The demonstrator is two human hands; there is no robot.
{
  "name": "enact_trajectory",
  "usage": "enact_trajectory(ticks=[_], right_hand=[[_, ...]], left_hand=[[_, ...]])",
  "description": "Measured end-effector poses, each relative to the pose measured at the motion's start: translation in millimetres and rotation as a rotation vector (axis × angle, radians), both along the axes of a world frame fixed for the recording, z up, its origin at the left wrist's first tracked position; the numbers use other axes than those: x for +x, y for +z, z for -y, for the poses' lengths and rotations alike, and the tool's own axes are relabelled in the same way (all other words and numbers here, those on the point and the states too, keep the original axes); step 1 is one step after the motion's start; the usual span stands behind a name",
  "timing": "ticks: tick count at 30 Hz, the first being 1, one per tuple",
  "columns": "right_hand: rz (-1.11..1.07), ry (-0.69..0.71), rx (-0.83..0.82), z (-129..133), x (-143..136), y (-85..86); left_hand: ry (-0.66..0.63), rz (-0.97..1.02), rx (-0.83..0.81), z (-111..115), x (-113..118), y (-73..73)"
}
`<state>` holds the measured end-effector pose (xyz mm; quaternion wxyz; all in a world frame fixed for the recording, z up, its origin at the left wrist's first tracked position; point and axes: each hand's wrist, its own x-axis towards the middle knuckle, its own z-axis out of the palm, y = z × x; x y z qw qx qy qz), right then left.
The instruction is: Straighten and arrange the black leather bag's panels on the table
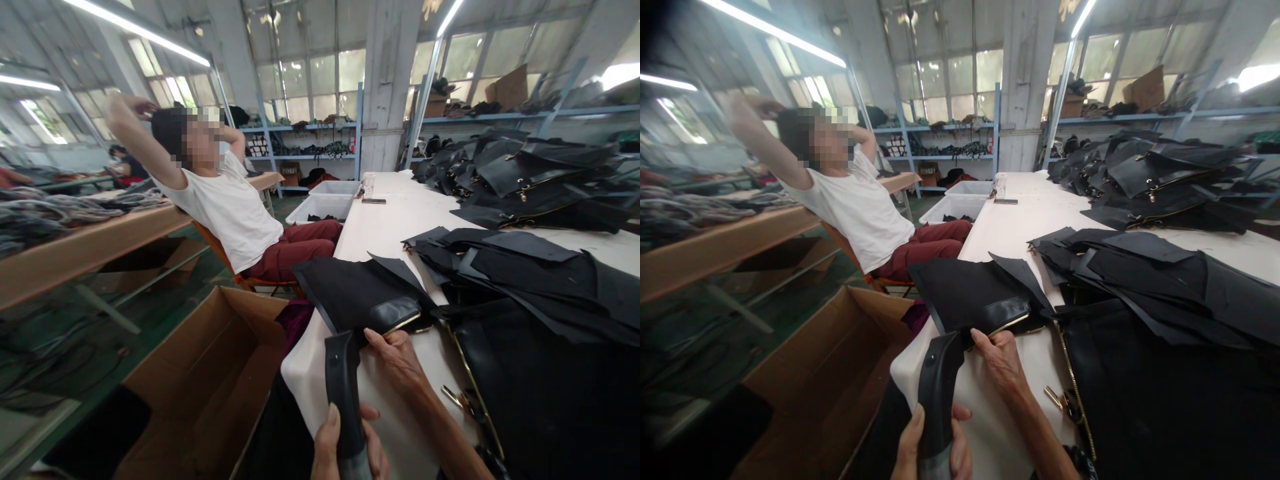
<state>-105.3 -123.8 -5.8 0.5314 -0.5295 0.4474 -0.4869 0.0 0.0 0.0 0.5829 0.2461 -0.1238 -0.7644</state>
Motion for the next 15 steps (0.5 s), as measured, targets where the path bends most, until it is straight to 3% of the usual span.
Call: enact_trajectory(ticks=[5, 12, 15], right_hand=[[-0.081, -0.022, 0.003, -10, -4, 0.4], [0.195, -0.068, 0.108, -5, 6, -7.7], [0.207, -0.055, 0.095, -3, 7, -10.8]], left_hand=[[0.016, -0.052, 0.014, 7, 1, -3.3], [0.128, 0.01, -0.052, 6, 21, 1.8], [0.12, 0.013, -0.072, 2, 23, 5.4]])
